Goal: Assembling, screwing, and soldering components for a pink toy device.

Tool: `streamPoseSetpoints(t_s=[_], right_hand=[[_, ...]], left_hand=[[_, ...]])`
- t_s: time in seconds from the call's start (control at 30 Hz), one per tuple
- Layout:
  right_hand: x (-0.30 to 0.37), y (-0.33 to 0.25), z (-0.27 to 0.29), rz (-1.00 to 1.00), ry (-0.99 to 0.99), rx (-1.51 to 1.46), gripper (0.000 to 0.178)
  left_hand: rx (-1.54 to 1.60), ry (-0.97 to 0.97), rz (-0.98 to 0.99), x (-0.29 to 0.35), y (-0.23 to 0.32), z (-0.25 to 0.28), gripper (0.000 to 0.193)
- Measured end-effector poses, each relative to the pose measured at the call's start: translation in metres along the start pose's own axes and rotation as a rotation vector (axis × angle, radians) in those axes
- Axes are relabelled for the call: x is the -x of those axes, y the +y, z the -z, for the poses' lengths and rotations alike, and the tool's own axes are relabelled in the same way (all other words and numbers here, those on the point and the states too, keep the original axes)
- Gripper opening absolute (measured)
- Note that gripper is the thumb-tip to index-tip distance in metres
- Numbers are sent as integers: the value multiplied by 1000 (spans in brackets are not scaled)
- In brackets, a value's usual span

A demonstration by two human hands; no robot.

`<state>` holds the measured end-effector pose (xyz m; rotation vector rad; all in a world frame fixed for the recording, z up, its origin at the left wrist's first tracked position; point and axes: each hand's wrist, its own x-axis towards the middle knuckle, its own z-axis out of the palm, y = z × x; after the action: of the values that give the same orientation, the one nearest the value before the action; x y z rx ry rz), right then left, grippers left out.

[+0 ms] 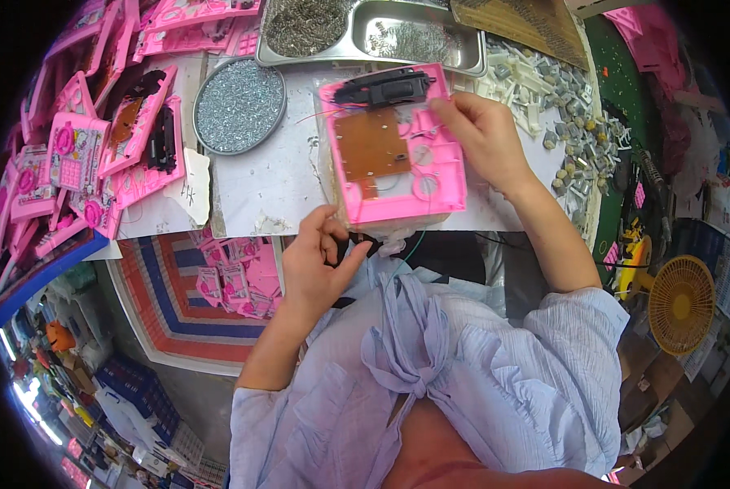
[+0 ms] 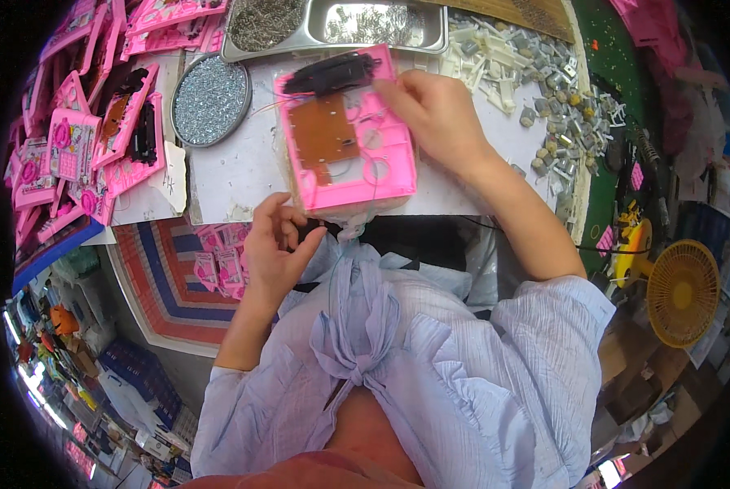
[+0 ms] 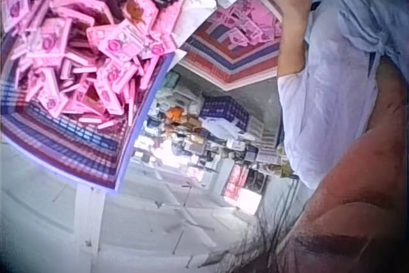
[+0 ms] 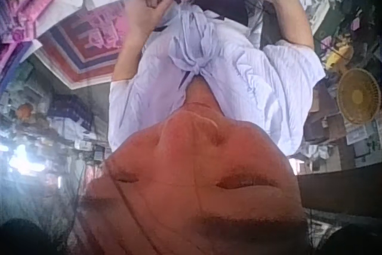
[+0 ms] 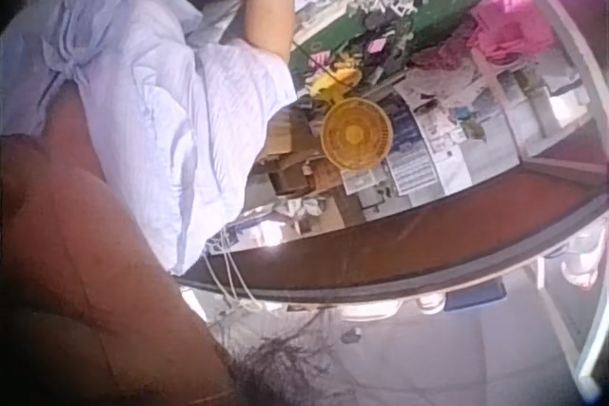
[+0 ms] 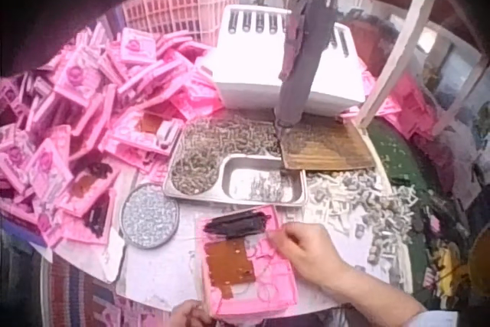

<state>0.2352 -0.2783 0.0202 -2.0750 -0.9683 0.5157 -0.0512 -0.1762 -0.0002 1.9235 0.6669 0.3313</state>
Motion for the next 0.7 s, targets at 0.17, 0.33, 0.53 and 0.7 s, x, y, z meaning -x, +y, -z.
streamPoseSetpoints(t_s=[0.17, 0.33, 0.53, 0.7], right_hand=[[-2, 5, -7, 78, 48, 317, 43], [8, 11, 18, -28, -108, 260, 43], [2, 13, 18, -77, 77, 130, 33], [-12, 32, 0, 0, 139, -217, 17]], left_hand=[[-250, -102, -343, -5, -4, 1, 50], [-411, -370, -611, -22, 0, 23, 49], [-496, -306, -767, -34, -18, 24, 37], [-454, -297, -836, -44, -20, 35, 34]])
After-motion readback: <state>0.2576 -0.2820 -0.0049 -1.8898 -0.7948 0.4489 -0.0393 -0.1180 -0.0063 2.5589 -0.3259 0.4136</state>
